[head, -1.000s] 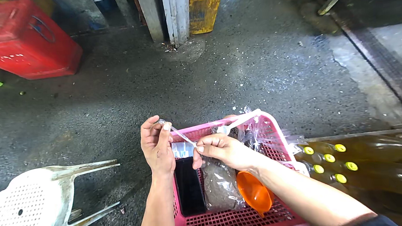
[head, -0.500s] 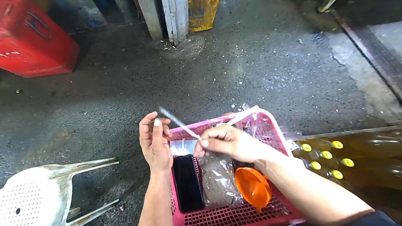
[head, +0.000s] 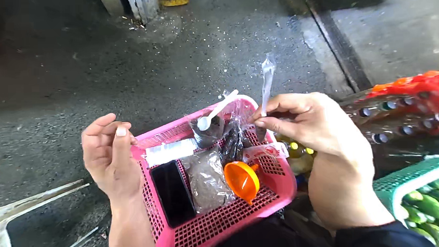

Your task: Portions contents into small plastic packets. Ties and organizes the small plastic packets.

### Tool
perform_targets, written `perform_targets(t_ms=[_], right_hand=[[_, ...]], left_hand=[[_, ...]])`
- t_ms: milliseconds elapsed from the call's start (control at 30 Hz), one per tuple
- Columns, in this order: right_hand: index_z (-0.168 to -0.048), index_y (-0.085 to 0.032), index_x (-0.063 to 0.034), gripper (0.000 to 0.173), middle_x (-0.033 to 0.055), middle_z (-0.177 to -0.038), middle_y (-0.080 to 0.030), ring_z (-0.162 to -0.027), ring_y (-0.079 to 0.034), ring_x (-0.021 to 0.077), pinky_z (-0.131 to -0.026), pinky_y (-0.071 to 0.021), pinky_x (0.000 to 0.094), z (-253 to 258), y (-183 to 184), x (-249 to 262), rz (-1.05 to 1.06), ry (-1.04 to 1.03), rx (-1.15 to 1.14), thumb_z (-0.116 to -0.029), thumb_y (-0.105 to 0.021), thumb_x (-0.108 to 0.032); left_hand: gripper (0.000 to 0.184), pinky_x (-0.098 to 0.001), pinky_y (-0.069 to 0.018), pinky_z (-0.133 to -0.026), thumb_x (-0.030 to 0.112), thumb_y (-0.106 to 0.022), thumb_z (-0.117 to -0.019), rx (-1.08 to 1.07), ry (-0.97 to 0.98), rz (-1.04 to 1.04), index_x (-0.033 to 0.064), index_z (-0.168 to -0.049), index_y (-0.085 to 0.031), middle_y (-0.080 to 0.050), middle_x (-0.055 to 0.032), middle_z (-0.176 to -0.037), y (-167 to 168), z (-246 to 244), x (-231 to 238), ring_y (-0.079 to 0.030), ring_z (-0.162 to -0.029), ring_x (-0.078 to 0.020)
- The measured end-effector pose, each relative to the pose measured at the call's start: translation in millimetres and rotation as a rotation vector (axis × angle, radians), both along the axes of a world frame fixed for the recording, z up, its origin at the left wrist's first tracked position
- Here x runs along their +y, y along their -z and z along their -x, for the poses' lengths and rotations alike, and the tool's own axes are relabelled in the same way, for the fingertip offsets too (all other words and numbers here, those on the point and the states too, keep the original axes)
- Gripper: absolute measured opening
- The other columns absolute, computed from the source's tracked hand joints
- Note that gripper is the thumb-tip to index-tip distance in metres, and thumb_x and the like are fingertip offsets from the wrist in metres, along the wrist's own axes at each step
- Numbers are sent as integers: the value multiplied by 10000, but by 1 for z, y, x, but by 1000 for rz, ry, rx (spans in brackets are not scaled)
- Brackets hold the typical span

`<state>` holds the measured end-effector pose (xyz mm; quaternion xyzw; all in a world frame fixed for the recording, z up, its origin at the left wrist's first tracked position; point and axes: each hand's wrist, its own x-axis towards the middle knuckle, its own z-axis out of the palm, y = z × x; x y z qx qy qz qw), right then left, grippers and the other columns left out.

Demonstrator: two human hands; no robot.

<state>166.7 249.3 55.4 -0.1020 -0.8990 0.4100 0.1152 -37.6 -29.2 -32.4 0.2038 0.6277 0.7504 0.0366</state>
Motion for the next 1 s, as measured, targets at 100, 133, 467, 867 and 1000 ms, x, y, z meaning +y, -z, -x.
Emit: perform_targets(t_ms=[100,133,467,867,1000], right_hand=[[-1200,-678,-146,310,-55,-983,-759,-837,-728,45,-751,-636,246,-8,26,0,35,248,-160,-914,-774,-217],[-1263,-643,-157,378,-48,-1012,-750,-851,-724,50,-753,-628,251,-10,34,1,4,348,-175,-919,-777,-241],[-1511,-463,-233,632,71,-1243,-681,-1003,-713,214,-859,-601,482,-22,86,25,38,393,-426,-964,-706,-435],[-1285,-613,-169,305,77,-805,-640,-644,-606,222,-584,-498,486,-20,107,13,80,417,-438,-1062,-550,-366],[-1273,-598,-175,380,74,-787,-637,-647,-623,240,-576,-503,513,-29,108,16,107,426,-461,-1035,-572,-470]], left_hand=[[312,-247,-566,-784,196,-553,-1041,38,-11,29,134,-1345,-517,-654,82,-1065,2,9,-14,-641,-858,-58],[309,-247,-568,-786,201,-549,-1046,42,-27,19,125,-1344,-516,-661,80,-1052,3,12,-18,-648,-856,-60],[412,-273,-559,-928,338,-620,-1015,20,39,413,135,-1363,-534,-649,60,-1204,14,21,-70,-653,-1038,-57],[305,-237,-628,-744,122,-467,-1037,-619,-92,459,97,-1332,-544,-731,30,-981,2,-49,-64,-723,-849,-35],[302,-224,-623,-754,248,-383,-1099,-560,-73,503,148,-1328,-552,-727,62,-978,-23,-55,-56,-717,-864,-17]])
